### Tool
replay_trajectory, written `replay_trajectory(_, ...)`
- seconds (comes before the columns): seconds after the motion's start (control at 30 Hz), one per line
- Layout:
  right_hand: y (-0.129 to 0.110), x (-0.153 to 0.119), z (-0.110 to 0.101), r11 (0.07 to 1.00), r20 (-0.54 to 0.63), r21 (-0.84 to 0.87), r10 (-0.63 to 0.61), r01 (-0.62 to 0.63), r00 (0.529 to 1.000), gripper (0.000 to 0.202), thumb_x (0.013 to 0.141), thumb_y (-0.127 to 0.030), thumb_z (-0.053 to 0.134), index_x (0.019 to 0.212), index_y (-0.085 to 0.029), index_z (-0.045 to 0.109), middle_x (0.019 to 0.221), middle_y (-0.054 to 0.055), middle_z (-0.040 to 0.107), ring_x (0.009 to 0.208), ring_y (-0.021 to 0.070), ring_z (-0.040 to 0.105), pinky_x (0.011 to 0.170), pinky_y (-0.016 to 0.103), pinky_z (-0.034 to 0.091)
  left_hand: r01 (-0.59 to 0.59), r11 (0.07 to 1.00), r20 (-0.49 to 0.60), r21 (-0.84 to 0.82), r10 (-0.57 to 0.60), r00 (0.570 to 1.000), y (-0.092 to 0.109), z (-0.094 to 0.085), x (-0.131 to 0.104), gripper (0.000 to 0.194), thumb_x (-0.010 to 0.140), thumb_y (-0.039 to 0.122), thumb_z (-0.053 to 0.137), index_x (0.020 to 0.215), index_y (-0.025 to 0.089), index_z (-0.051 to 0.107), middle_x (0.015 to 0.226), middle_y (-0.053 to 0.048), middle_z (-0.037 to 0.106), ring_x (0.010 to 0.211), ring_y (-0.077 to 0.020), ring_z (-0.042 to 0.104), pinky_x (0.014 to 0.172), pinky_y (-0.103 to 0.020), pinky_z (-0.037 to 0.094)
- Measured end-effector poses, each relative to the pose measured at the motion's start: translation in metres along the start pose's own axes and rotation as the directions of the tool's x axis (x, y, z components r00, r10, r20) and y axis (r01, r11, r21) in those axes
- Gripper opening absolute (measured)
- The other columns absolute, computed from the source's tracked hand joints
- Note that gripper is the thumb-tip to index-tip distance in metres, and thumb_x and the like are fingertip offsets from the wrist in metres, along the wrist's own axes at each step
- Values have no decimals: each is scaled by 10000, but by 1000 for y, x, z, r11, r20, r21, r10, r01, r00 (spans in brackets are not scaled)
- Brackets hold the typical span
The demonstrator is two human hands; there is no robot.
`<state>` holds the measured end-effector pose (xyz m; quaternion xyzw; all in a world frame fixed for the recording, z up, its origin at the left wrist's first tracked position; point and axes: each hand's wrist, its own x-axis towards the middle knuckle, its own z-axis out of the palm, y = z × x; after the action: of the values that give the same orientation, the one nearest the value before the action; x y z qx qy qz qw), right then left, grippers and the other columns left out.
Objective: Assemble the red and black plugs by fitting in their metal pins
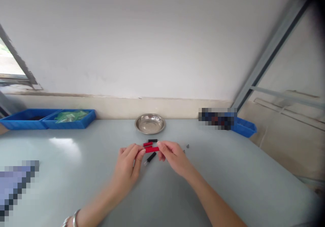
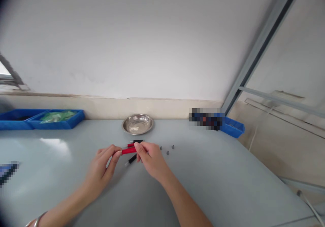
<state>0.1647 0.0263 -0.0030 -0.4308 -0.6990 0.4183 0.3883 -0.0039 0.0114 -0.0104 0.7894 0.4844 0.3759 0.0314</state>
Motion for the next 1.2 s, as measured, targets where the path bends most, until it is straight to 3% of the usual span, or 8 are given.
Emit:
replay_trajectory(0.23,-2,0,-4,998,-26,56,18,-16,999,352,877,-460,312,713,-180,448,654,-7,518,548,91,447,543,209,362,41,999,-13,-18,-42,999,0,-1,0,267,885,300,306,744,193,506,631,21,550,566,-129,501,624,-288,346)
replay_trajectory(0.63,-3,-1,-3,1000,4,19,7,-7,1000,321,858,-456,361,732,-180,467,645,-12,518,558,97,461,552,210,364,38,999,-15,4,-37,999,0,1,0,308,882,346,295,730,194,515,616,17,566,550,-130,503,612,-280,359)
replay_trajectory(0.93,-1,1,-3,998,-35,-56,40,-42,999,332,863,-436,340,684,-176,441,631,-7,516,571,102,471,552,211,368,36,999,75,-7,-35,997,4,-2,0,304,890,329,281,727,194,499,627,6,550,579,-137,499,624,-293,345)
replay_trajectory(1.07,0,2,-6,976,-124,-200,65,-89,990,314,865,-416,329,700,-182,457,603,-12,509,553,109,464,532,213,345,17,1000,138,5,-17,990,6,-2,1,288,888,310,291,751,186,512,655,-1,560,609,-144,506,639,-304,333)
replay_trajectory(1.2,7,5,-17,844,-279,-488,92,-223,956,239,842,-366,391,726,-191,505,625,1,548,584,133,484,553,227,321,-24,999,237,44,12,971,5,-1,0,287,888,296,298,746,181,519,702,-13,565,658,-150,517,659,-305,332)
